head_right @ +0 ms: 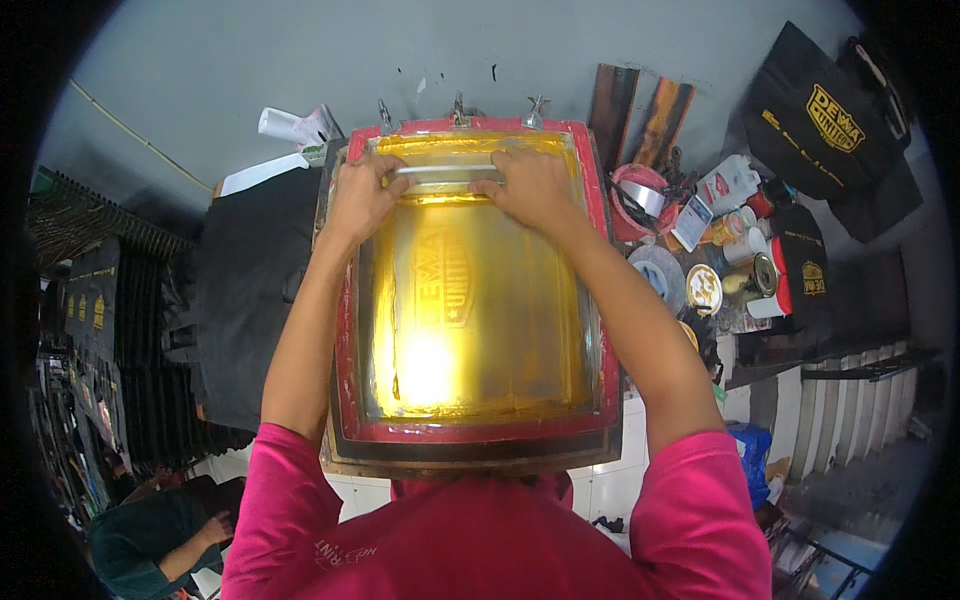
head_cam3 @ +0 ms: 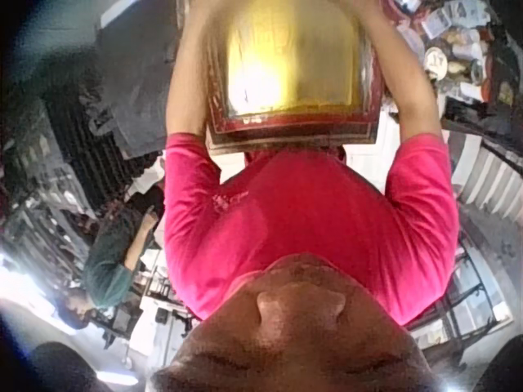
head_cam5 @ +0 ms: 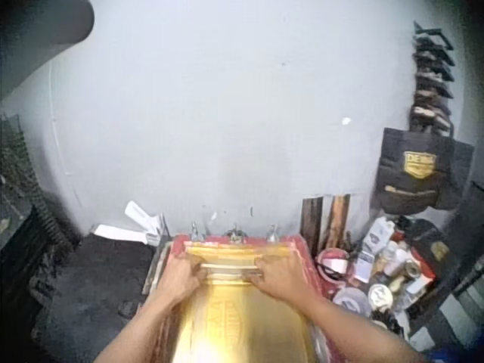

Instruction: The person screen prints a yellow logo onto black tote bags. They place a bag on a table, lower a screen, use a squeegee to spread ink, lift the screen, and remove the printed bag. This process is repeated for multiple bags.

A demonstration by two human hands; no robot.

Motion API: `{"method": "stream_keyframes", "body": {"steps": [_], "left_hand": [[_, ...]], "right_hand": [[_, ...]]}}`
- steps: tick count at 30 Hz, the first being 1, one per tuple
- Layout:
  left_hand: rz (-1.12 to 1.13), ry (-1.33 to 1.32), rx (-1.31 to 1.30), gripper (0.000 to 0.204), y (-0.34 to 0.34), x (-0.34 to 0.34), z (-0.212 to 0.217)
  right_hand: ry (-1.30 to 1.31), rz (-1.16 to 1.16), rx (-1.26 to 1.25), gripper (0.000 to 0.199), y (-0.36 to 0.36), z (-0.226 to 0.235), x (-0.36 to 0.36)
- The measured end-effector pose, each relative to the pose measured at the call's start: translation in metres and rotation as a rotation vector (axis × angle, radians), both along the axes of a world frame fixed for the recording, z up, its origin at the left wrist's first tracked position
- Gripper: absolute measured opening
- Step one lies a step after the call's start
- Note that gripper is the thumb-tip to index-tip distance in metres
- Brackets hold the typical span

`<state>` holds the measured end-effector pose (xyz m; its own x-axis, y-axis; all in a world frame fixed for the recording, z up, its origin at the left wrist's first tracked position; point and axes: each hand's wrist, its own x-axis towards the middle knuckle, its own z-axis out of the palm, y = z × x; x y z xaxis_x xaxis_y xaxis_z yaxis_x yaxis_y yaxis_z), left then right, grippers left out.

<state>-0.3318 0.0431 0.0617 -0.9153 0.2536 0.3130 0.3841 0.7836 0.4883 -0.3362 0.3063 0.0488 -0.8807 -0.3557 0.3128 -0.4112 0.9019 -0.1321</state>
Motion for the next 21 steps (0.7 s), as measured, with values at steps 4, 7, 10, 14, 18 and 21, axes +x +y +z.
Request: {"method": "stream_keyframes", "body": {"steps": [4, 7, 10, 14, 18, 21], "left_hand": [[-0.050, -0.029, 0.092, 0.024, -0.002, 0.030, -0.011], [-0.055, -0.010, 0.082, 0.024, -0.003, 0.068, -0.008], [-0.045, -0.031, 0.082, 0.022, -0.007, 0.107, -0.009], [-0.079, -0.080, 0.072, 0.018, -0.007, 0.167, -0.004], [-0.095, -0.141, 0.066, 0.015, -0.010, 0.231, -0.002], [-0.086, -0.093, 0.058, 0.016, -0.010, 0.277, 0.001]], "right_hand": [[0.056, 0.038, -0.017, 0.054, 0.009, -0.010, 0.036], [0.073, 0.061, -0.044, 0.054, 0.009, -0.012, 0.066], [0.072, 0.091, -0.073, 0.053, 0.004, -0.011, 0.103], [0.110, 0.125, -0.067, 0.051, 0.006, -0.013, 0.160], [0.061, 0.116, -0.048, 0.043, 0.005, -0.020, 0.224], [-0.035, 0.098, -0.008, 0.032, 0.004, -0.017, 0.271]]}}
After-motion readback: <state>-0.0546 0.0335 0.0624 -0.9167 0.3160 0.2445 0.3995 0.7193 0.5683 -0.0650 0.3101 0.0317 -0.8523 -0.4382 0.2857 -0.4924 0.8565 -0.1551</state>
